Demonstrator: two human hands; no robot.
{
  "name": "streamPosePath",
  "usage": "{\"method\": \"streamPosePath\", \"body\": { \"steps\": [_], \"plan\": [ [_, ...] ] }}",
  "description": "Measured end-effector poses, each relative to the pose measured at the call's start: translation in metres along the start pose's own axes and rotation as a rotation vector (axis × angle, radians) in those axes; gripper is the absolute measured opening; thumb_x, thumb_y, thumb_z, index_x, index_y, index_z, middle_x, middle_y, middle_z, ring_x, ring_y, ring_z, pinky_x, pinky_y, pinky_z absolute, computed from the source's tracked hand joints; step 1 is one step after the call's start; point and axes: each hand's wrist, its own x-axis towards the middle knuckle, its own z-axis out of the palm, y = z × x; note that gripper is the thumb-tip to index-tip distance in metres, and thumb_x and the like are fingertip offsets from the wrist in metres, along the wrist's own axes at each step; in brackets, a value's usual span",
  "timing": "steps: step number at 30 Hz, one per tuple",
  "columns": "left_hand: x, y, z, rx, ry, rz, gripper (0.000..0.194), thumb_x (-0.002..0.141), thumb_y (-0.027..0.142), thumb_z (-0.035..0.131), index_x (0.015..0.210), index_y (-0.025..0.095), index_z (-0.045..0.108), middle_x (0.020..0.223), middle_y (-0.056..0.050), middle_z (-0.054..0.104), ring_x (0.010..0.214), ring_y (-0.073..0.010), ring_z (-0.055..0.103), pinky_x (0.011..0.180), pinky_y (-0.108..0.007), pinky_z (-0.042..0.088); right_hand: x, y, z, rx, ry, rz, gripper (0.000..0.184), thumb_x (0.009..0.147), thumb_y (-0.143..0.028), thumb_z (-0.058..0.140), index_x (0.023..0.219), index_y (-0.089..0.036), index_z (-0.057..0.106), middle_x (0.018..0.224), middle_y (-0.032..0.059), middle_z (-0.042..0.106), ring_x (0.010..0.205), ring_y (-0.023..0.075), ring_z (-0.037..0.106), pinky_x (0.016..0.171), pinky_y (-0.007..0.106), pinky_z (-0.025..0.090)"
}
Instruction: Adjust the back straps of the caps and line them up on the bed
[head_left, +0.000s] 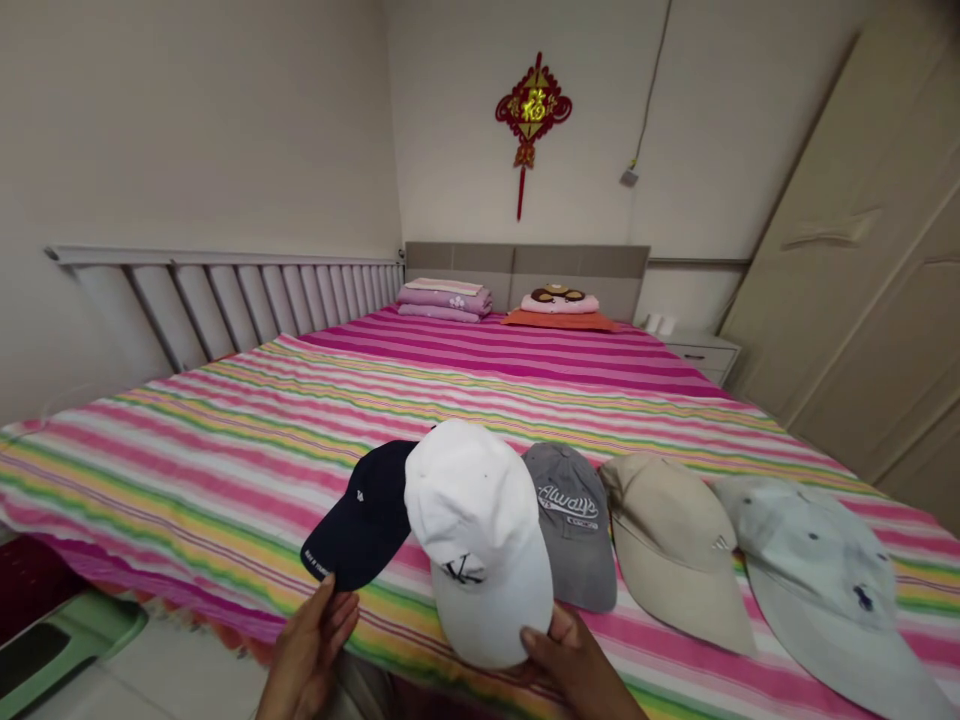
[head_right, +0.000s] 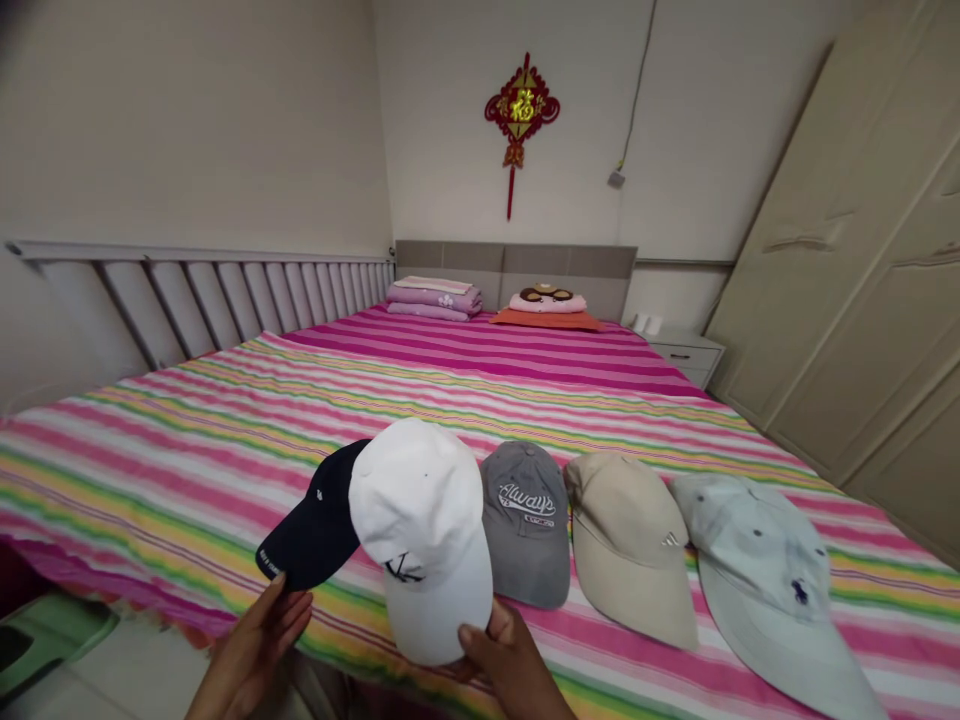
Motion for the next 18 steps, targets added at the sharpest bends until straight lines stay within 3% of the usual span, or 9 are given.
{"method": "streamPosePath", "body": {
  "steps": [5, 11, 14, 18],
  "plan": [
    [0.017, 0.021, 0.014, -0.088, -0.112, 0.028, 0.019, 0.072, 0.003, 0.057, 0.085, 0.016, 0.063, 0.067, 0.000, 0.069, 0.058, -0.0122, 0.065, 0.061, -0.023, 0.054, 0.032, -0.012, 0.023, 0.063, 0.079, -0.147, 0.047, 0.063, -0.042, 0.070, 0.099, -0.015, 0.061, 0.082, 0.0062, 0.067, 0.059, 0.0129, 0.054, 0.044, 0.020, 0.041],
    [0.014, 0.027, 0.005, -0.374, -0.262, 0.179, 0.043, 0.080, -0.002, 0.037, 0.108, 0.021, 0.059, 0.087, -0.003, 0.071, 0.079, -0.0134, 0.066, 0.072, -0.023, 0.054, 0.080, -0.015, 0.041, 0.407, 0.177, -0.082, 0.047, 0.057, -0.029, 0.077, 0.097, -0.017, 0.057, 0.074, 0.0022, 0.067, 0.047, 0.0095, 0.053, 0.041, 0.020, 0.042],
    [0.009, 0.028, -0.006, -0.435, -0.263, 0.203, 0.048, 0.082, -0.001, 0.032, 0.117, 0.024, 0.053, 0.097, -0.003, 0.069, 0.087, -0.0126, 0.064, 0.081, -0.023, 0.050, 0.106, -0.010, 0.043, 0.467, 0.224, -0.052, 0.042, 0.056, -0.030, 0.078, 0.090, -0.018, 0.056, 0.066, -0.0003, 0.066, 0.047, 0.0103, 0.055, 0.040, 0.019, 0.040],
    [0.007, 0.026, -0.015, -0.421, -0.212, 0.120, 0.048, 0.083, 0.003, 0.032, 0.123, 0.025, 0.048, 0.098, -0.003, 0.068, 0.092, -0.0124, 0.062, 0.084, -0.021, 0.046, 0.127, -0.002, 0.041, 0.521, 0.306, 0.002, 0.043, 0.053, -0.030, 0.079, 0.085, -0.020, 0.051, 0.061, -0.0021, 0.066, 0.049, 0.0117, 0.059, 0.040, 0.018, 0.039]
  ]
}}
